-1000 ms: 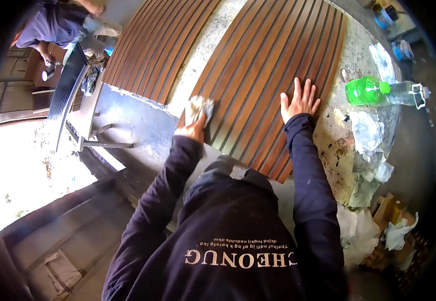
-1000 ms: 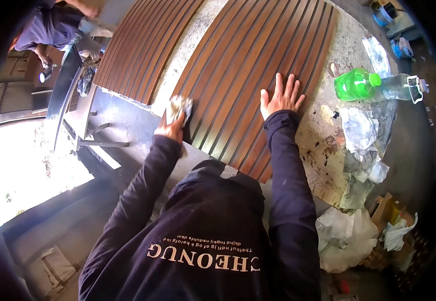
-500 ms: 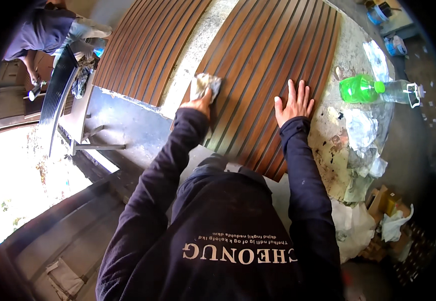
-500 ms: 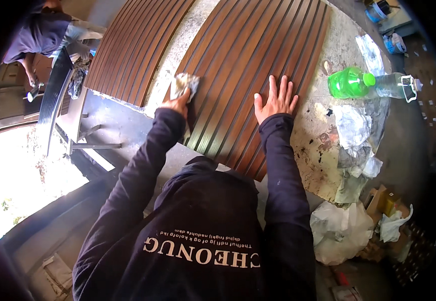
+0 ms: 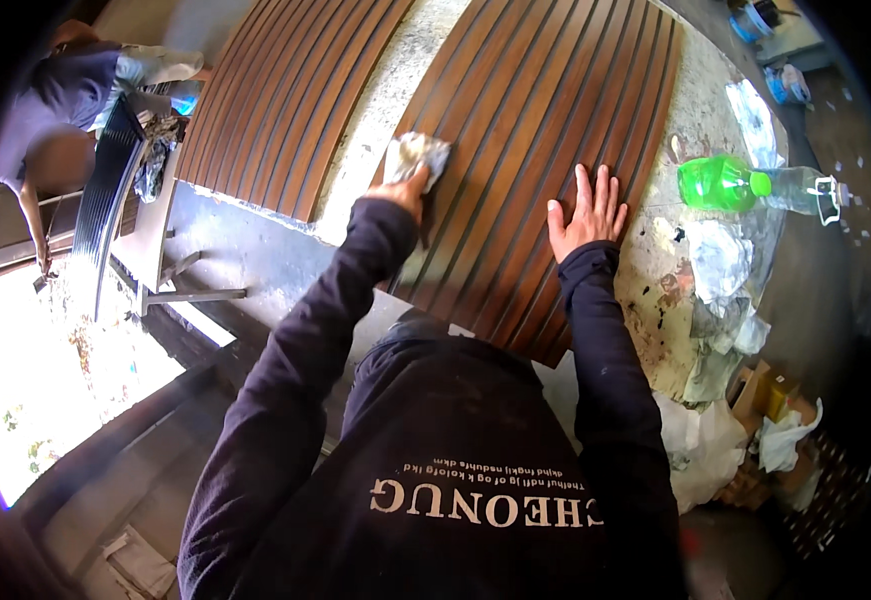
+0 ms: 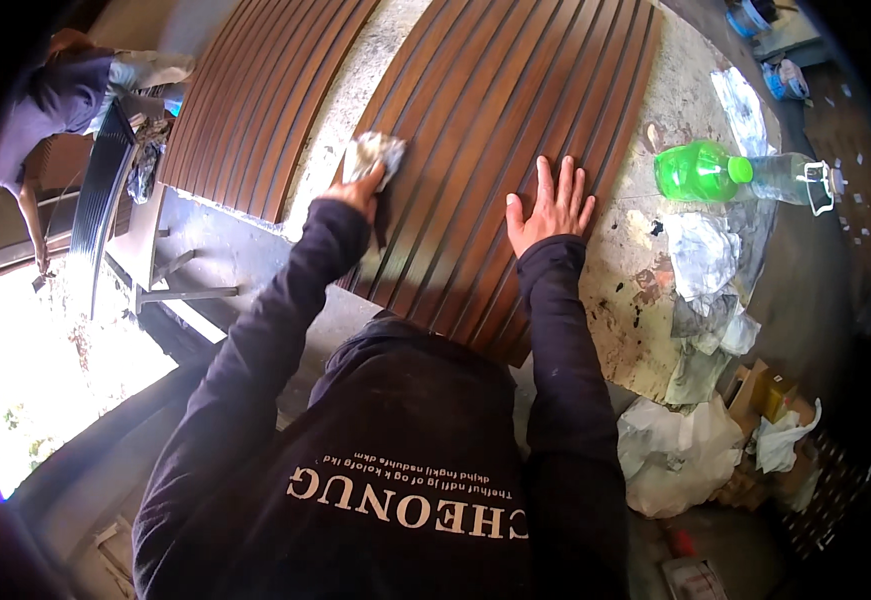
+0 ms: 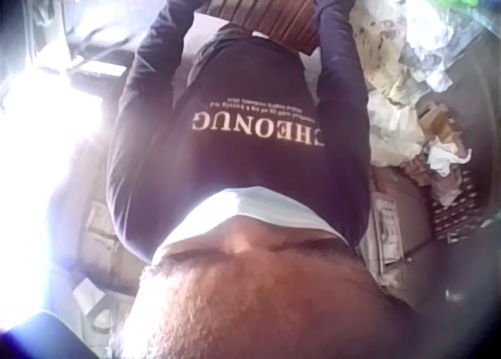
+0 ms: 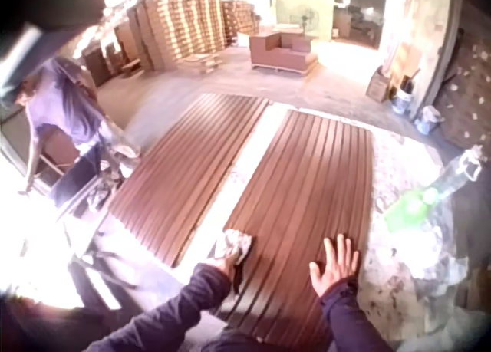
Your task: The person wipes a series of wooden slats with a cloth, applying a liquid from a bottle onto the cloth several times during the process. The person then picks up one of the panels to move it.
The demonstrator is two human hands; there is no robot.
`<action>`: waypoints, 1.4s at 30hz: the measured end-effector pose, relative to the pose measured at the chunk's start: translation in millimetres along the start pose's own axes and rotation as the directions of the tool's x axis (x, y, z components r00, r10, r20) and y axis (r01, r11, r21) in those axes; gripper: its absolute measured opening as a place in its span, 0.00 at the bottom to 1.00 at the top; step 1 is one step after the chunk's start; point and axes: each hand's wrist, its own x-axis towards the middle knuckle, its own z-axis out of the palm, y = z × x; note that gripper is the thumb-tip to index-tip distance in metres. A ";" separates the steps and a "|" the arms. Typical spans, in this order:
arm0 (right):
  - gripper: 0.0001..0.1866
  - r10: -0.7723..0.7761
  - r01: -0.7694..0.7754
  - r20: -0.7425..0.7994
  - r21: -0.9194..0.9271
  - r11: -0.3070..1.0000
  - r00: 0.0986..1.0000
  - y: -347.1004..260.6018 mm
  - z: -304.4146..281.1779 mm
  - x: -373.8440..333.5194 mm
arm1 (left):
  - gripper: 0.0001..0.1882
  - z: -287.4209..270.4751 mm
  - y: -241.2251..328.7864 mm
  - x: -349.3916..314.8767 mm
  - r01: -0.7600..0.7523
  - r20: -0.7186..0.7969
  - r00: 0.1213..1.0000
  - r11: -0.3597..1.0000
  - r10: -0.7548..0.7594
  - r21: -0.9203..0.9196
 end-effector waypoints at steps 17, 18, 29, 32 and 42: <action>0.34 -0.030 0.029 -0.018 -0.025 0.999 0.999 -5.7 2.2 1.4 | 0.25 15.1 -17.6 -29.5 0.038 -0.004 0.999 0.998 -0.038 -0.056; 0.34 -0.032 0.031 -0.021 -0.036 0.999 0.999 -1.7 0.1 -0.7 | 0.26 15.3 -13.2 -41.4 0.019 -0.034 0.999 0.997 -0.022 -0.078; 0.34 -0.006 0.006 0.010 -0.042 0.999 1.000 -6.6 1.0 0.2 | 0.26 31.0 -28.1 -84.1 -0.008 -0.059 0.998 0.999 0.005 -0.049; 0.35 -0.014 0.015 0.014 -0.024 1.000 1.000 -6.9 -0.2 0.7 | 0.26 21.6 -21.8 -70.4 0.004 -0.007 1.000 1.000 -0.004 0.003; 0.35 0.012 -0.010 0.025 -0.058 0.998 1.000 0.3 0.0 -1.2 | 0.17 31.9 -104.5 -222.1 0.257 -0.191 0.771 0.570 -0.608 -0.780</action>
